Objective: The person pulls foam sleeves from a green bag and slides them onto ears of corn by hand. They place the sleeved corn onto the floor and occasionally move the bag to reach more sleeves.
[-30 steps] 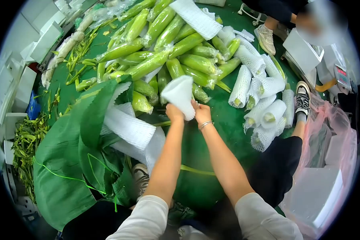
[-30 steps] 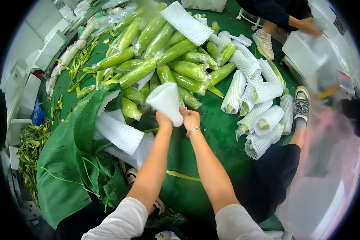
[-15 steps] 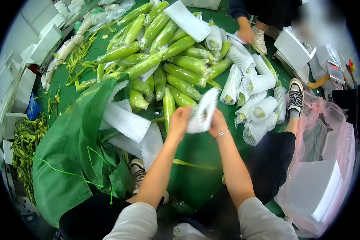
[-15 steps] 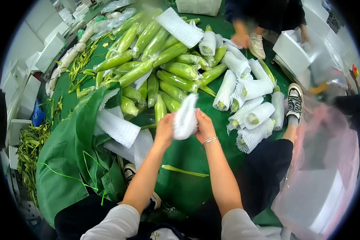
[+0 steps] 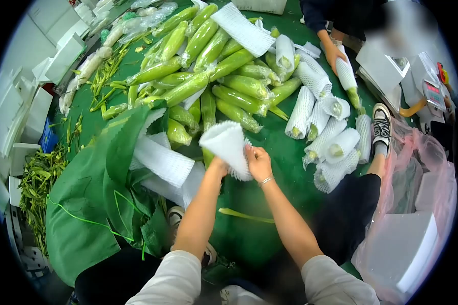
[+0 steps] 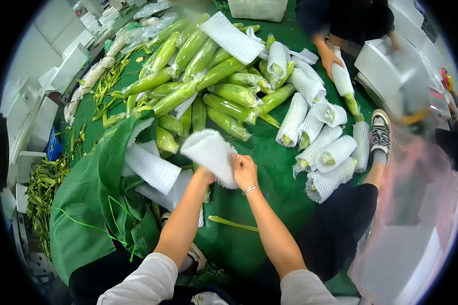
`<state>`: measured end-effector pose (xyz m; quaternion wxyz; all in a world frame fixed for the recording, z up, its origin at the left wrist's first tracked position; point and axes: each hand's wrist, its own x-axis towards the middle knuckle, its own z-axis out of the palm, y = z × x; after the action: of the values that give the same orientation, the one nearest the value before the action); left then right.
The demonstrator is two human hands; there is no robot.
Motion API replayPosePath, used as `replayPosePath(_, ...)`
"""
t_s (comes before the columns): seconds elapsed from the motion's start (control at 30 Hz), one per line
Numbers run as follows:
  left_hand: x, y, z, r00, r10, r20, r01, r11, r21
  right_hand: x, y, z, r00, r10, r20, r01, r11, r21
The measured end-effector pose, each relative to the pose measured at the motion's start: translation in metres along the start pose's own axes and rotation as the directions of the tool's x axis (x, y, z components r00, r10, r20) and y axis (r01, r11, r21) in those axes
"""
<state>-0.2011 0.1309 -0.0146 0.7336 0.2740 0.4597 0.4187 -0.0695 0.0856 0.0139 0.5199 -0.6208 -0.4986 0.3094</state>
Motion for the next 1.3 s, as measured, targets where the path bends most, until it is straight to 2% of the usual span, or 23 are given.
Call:
replayPosePath(0.13,-0.088,0.019,0.025,0.952,-0.297,0.067,0.303,0.897,-0.321,-0.039,-0.064,-0.043,0.967,0.191,0.17,-0.211,0.972,0.108)
replayPosePath(0.23,-0.148,0.031,0.046,0.93,-0.341,0.14,0.363,0.778,-0.512,-0.056,-0.116,-0.066,0.877,0.306,0.371,-0.393,0.9,0.188)
replayPosePath(0.37,-0.152,0.018,0.06,0.924,-0.33,0.196,0.377,0.685,-0.623,-0.038,-0.07,-0.046,0.953,0.209,0.217,-0.215,0.977,0.003)
replayPosePath(0.4,-0.138,0.01,0.057,0.949,-0.252,0.191,0.316,0.721,-0.617,-0.034,-0.05,-0.034,0.955,0.29,0.06,-0.296,0.928,0.226)
replayPosePath(0.43,-0.115,-0.008,0.052,0.978,-0.206,-0.006,0.169,0.816,-0.552,-0.029,-0.028,-0.023,0.916,0.395,-0.072,-0.325,0.835,0.443)
replayPosePath(0.5,-0.074,-0.024,0.048,0.907,-0.078,-0.414,0.044,0.995,-0.09,-0.024,0.028,0.001,0.877,0.415,-0.244,-0.311,0.875,0.372)
replayPosePath(0.53,-0.063,-0.032,0.043,0.906,-0.075,-0.418,0.038,0.995,-0.096,-0.024,0.037,0.003,0.881,0.41,-0.238,-0.309,0.877,0.368)
replayPosePath(0.57,-0.052,-0.041,0.038,0.842,0.133,-0.523,0.123,0.896,0.426,-0.024,0.046,0.005,0.862,0.457,-0.219,-0.392,0.875,0.282)
replayPosePath(0.6,-0.047,-0.041,0.039,0.787,0.365,-0.497,0.26,0.535,0.804,-0.023,0.047,0.005,0.838,0.504,-0.209,-0.47,0.861,0.194)
replayPosePath(0.63,-0.045,-0.044,0.041,0.787,0.367,-0.496,0.259,0.534,0.805,-0.023,0.049,0.005,0.806,0.554,-0.208,-0.544,0.832,0.106)
replayPosePath(0.67,-0.04,-0.045,0.043,0.819,0.421,-0.391,0.149,0.502,0.852,-0.019,0.052,0.0,0.74,0.653,-0.162,-0.577,0.74,0.345)
replayPosePath(0.77,-0.017,-0.024,0.085,0.841,0.524,-0.135,-0.192,0.521,0.832,0.014,0.042,-0.04,0.772,0.625,-0.117,-0.484,0.697,0.529)
replayPosePath(0.8,-0.015,-0.004,0.117,0.839,0.528,-0.135,-0.193,0.52,0.832,0.031,-0.002,-0.066,0.712,0.702,0.001,-0.536,0.542,0.647)
replayPosePath(0.83,0.0,-0.003,0.136,0.795,0.601,-0.076,-0.283,0.479,0.831,0.048,0.002,-0.082,0.811,0.575,0.105,-0.387,0.395,0.833)
replayPosePath(0.9,0.008,0.029,0.167,0.817,0.576,0.0,-0.389,0.552,0.738,0.07,-0.037,-0.115,0.809,0.514,0.285,-0.399,0.125,0.908)
replayPosePath(0.97,-0.014,0.047,0.156,0.833,0.551,-0.048,-0.5,0.787,0.363,0.061,-0.011,-0.115,0.895,0.368,0.252,-0.26,-0.031,0.965)
replayPosePath(1.03,-0.045,0.038,0.1,0.828,0.52,-0.209,-0.451,0.84,0.303,0.024,-0.011,-0.055,0.871,0.455,0.188,-0.382,0.384,0.841)
replayPosePath(1.07,-0.061,0.024,0.06,0.855,0.441,-0.272,-0.361,0.884,0.299,0.004,-0.054,-0.014,0.911,0.381,0.158,-0.396,0.7,0.594)
replayPosePath(1.1,-0.088,0.021,0.029,0.75,0.585,-0.309,-0.448,0.793,0.414,-0.006,-0.071,0.022,0.968,0.142,0.205,-0.157,0.986,0.061)
replayPosePath(1.13,-0.113,0.023,0.007,0.539,0.781,-0.317,-0.476,0.592,0.65,-0.015,-0.064,0.06,0.939,-0.237,0.249,0.277,0.951,-0.14)
replayPosePath(1.17,-0.137,0.021,-0.018,0.555,0.711,-0.43,-0.398,0.682,0.614,-0.02,-0.086,0.085,0.845,-0.306,0.438,0.494,0.76,-0.422)
replayPosePath(1.23,-0.163,0.027,-0.055,0.496,0.64,-0.586,-0.279,0.757,0.591,-0.033,-0.067,0.123,0.778,-0.316,0.543,0.594,0.652,-0.471)
replayPosePath(1.3,-0.159,0.037,-0.081,0.556,0.601,-0.574,-0.133,0.746,0.652,-0.044,-0.047,0.146,0.634,-0.262,0.727,0.734,0.501,-0.459)
